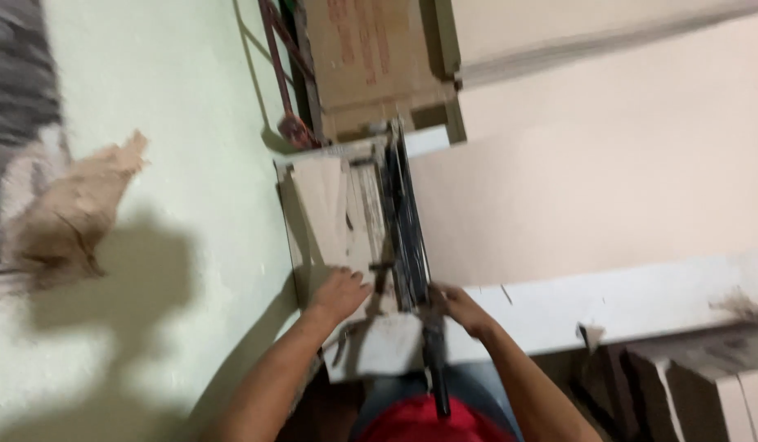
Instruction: The person uses a manual paper cutter to slice large sheets of cardboard. They repeatedly place the cardboard on the cutting mat, align it, and pull down the lever to cut the material into smaller pieces.
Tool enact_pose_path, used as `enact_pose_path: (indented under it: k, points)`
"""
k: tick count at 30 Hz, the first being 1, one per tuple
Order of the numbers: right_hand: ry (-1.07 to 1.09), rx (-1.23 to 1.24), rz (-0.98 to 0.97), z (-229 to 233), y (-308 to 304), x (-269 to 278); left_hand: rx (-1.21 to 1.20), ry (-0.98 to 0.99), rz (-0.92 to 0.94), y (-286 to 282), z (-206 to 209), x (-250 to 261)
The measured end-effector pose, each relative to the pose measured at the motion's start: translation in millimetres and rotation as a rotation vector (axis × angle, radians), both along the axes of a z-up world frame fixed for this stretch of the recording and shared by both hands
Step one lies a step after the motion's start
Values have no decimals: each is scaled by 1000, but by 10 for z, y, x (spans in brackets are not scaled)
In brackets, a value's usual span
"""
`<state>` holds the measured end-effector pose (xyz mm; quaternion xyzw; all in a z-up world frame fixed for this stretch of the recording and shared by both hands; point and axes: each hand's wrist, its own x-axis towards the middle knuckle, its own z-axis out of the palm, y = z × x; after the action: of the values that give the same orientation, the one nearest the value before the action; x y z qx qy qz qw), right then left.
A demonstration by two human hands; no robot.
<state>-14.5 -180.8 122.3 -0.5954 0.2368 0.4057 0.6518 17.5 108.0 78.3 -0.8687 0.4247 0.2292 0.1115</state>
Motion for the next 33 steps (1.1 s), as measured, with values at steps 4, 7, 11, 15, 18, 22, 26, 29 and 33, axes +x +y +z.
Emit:
enact_pose_path:
  k: [4, 7, 11, 15, 18, 22, 26, 29, 33]
  points:
    - [73, -127, -449, -792, -562, -325, 123, -15, 5, 180, 48, 71]
    - [41, -198, -842, -1120, -1034, -393, 104, -35, 10, -65, 654, 214]
    - [-7, -27, -936, -1024, -1471, -500, -7, 99, 177, -300, 841, 165]
    - [6, -31, -939, -1184, -1474, -827, -134, 146, 358, -440, 266, 206]
    - [50, -19, -935, -1142, -1274, -797, -217, 99, 445, -623, 315, 323]
    - [37, 99, -789, -912, -1311, -841, -147, 266, 606, -843, 291, 464]
    - [184, -19, -664, -1035, -1445, -1094, -112, 383, 716, -884, 267, 492]
    - [55, -44, -571, -694, -1136, -691, -182, 143, 693, -842, -83, 411]
    - [23, -93, -556, -705, -1082, -397, -132, 146, 640, -1024, -111, 535]
